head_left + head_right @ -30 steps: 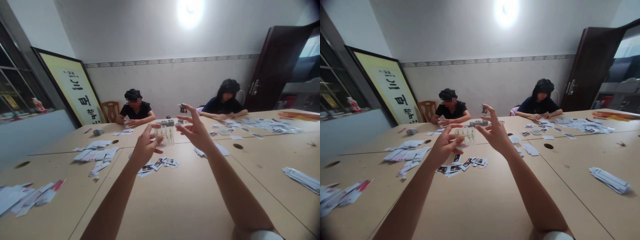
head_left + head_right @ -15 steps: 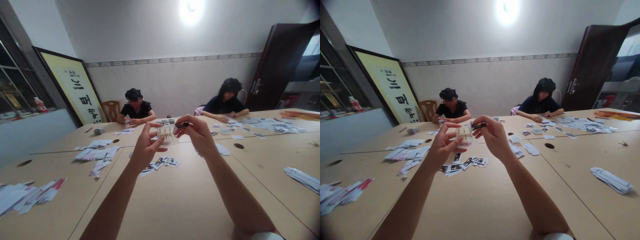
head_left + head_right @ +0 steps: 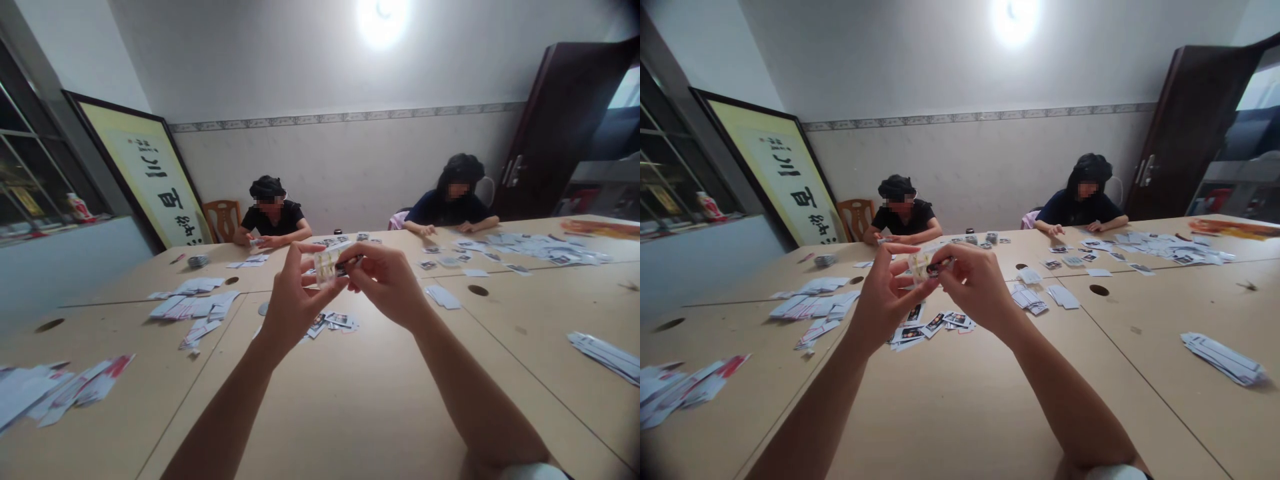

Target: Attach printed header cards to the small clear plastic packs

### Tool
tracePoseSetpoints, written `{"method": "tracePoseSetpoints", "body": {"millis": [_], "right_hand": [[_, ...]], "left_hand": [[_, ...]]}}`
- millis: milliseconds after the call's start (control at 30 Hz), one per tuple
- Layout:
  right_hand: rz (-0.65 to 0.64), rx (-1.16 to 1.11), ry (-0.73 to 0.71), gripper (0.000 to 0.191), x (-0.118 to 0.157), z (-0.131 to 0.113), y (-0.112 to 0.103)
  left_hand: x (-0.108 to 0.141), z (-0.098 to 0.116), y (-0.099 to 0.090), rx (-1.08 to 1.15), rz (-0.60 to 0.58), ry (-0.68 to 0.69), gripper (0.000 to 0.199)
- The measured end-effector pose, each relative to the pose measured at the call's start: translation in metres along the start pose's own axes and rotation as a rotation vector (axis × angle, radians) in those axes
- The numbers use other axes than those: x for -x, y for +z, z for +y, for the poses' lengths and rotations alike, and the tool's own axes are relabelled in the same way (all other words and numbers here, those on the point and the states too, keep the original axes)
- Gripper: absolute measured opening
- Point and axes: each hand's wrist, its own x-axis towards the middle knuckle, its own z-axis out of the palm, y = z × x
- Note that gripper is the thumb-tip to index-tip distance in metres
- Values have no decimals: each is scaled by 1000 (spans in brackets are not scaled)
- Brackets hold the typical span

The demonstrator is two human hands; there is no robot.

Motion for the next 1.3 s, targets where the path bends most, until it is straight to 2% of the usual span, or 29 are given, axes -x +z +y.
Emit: {"method": "tracePoseSetpoints", "body": {"millis": [133, 367, 667, 867, 1000, 1133, 1300], "right_hand": [[-26, -67, 9, 22, -1, 4, -1], [22, -168, 30, 22, -2, 8, 1], [66, -110, 51, 16, -2, 9, 7], [76, -172, 82, 13, -4, 11, 8], [64, -202, 34, 15, -3, 10, 9], [69, -176, 15, 16, -3, 10, 9], [122, -35, 15, 12, -5, 12, 9]], "left_hand": [[-3, 2, -4, 8, 31, -30, 51], [-7, 6, -6, 110, -43, -104, 52], [-8, 3, -5, 100, -43, -94, 42], [-10, 3, -4, 125, -50, -134, 44], [-9, 3, -2, 167, -65, -171, 44], [-9, 2, -1, 187, -73, -190, 45], [-9, 1, -2, 144, -36, -170, 44]]}}
